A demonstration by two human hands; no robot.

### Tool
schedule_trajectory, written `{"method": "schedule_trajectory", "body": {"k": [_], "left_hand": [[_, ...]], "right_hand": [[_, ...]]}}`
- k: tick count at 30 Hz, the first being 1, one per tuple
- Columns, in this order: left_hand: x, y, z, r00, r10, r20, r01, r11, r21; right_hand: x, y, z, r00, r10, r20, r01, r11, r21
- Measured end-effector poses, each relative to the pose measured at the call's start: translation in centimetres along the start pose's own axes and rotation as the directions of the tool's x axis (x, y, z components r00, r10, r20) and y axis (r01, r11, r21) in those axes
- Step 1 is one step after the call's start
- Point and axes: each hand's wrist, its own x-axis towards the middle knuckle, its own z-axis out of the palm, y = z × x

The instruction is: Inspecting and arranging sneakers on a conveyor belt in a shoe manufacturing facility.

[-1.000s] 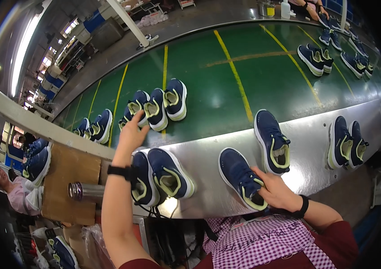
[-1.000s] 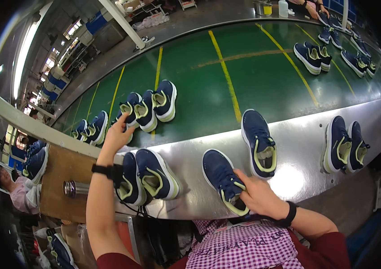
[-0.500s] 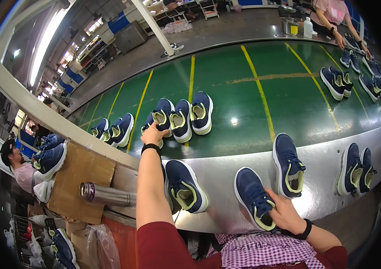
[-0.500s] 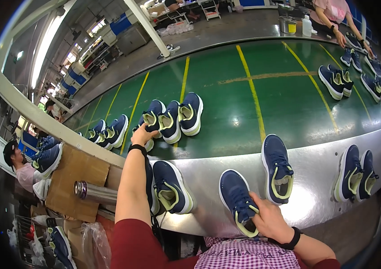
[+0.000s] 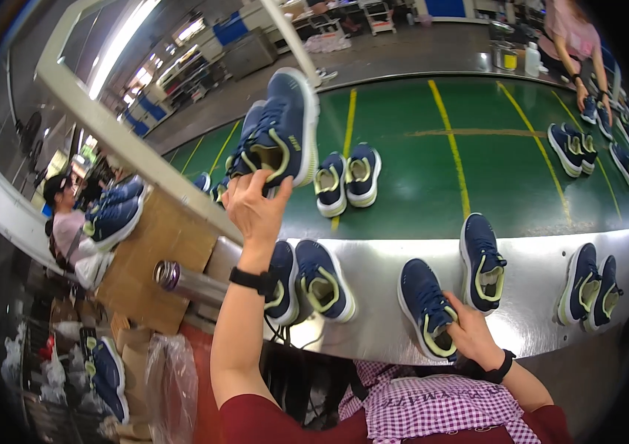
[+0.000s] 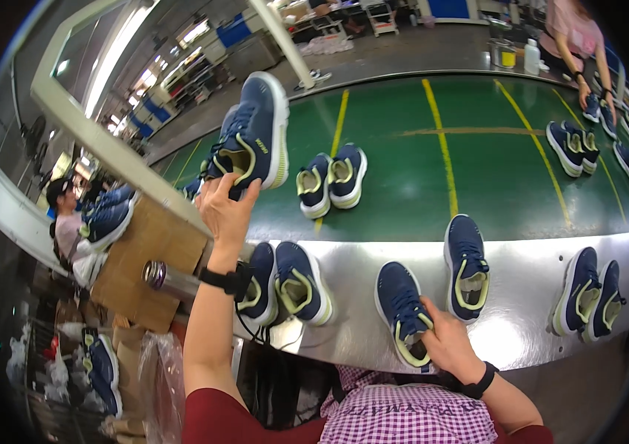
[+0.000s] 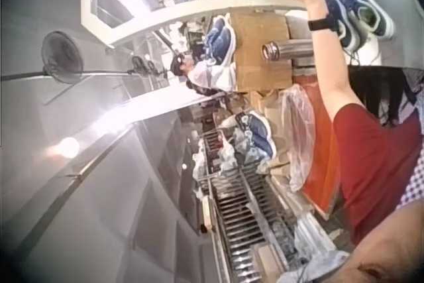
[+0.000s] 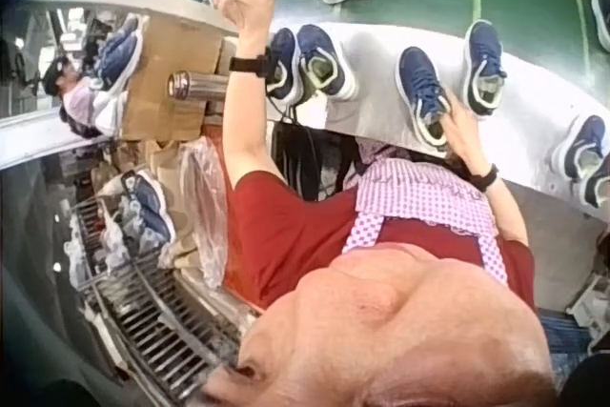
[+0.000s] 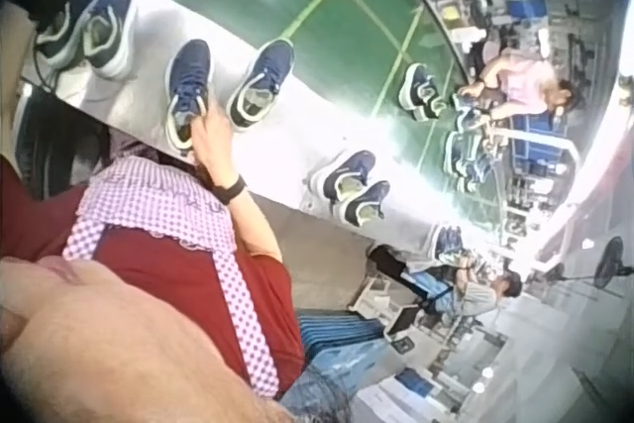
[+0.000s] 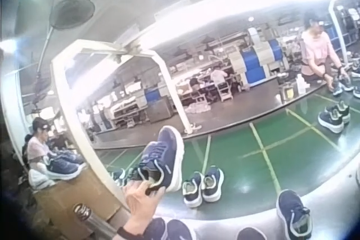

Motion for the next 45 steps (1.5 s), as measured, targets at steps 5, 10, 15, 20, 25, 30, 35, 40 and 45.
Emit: {"method": "schedule_trajectory", "body": {"k": [5,10,15,20,25,30,35,40,45], "left_hand": [[-5.3,3.4,-11.4,0.992,0.114,-0.054,-0.105,0.985,0.140],[-13.8,4.2,-22.9,0.986,-0.147,0.079,0.108,0.923,0.370],[-20.2,-0.4,-31.3,0.887,-0.462,0.012,0.358,0.704,0.613],[-28.6,-8.7,-35.7,0.706,-0.691,-0.153,0.532,0.376,0.759],[-34.6,-15.6,-37.4,0.524,-0.835,-0.167,0.654,0.269,0.707],[-29.3,-14.9,-32.8,0.347,-0.937,-0.034,0.111,0.005,0.994],[-21.4,-4.1,-25.0,0.931,-0.360,0.058,0.270,0.788,0.553],[-19.4,10.4,-13.8,0.884,-0.231,0.406,0.400,0.825,-0.399],[-16.6,16.3,-8.4,0.847,-0.133,0.514,0.528,0.314,-0.789]], "right_hand": [[0.4,0.0,0.1,0.999,0.050,0.016,-0.050,0.998,0.043],[0.6,-0.7,-0.2,0.992,0.110,0.064,-0.116,0.988,0.098],[0.7,1.0,0.3,0.999,0.032,0.036,-0.035,0.995,0.097],[0.4,1.3,0.0,0.998,0.039,0.044,-0.042,0.996,0.083],[0.2,-1.4,-0.7,0.985,0.121,0.126,-0.127,0.991,0.044],[-0.2,-0.1,-0.5,0.992,0.109,0.067,-0.115,0.989,0.093],[0.3,-0.5,-0.5,0.986,0.151,0.074,-0.157,0.983,0.090],[0.1,-1.6,-0.8,0.912,-0.278,-0.302,0.303,0.952,0.042],[0.6,-3.2,-1.9,0.777,-0.387,-0.496,0.400,0.913,-0.086]]}}
